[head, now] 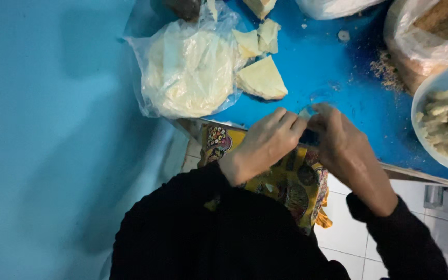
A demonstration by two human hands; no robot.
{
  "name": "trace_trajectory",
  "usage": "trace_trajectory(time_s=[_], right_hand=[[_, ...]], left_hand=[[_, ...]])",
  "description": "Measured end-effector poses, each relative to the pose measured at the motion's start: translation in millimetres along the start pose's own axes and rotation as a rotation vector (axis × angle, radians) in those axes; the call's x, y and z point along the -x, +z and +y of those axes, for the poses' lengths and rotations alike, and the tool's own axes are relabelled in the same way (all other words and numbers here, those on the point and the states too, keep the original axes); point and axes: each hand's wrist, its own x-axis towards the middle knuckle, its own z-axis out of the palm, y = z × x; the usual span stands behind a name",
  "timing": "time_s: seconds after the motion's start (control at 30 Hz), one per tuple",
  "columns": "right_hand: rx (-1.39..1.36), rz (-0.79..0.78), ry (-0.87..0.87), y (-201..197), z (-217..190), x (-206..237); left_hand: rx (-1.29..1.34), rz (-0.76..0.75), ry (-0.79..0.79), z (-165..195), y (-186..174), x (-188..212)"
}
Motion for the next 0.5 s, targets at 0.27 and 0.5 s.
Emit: trace_trajectory(time_s=[0.27,0.5], right_hand=[[-0.135,-0.041,0.018,-4,8,-6],[0.184,0.06,-0.114,8,9,24]], left_hand=[[0.005,-0.073,-0.086,6,-8,-10],[-0.223,-0.098,-0.001,25,-12,11]])
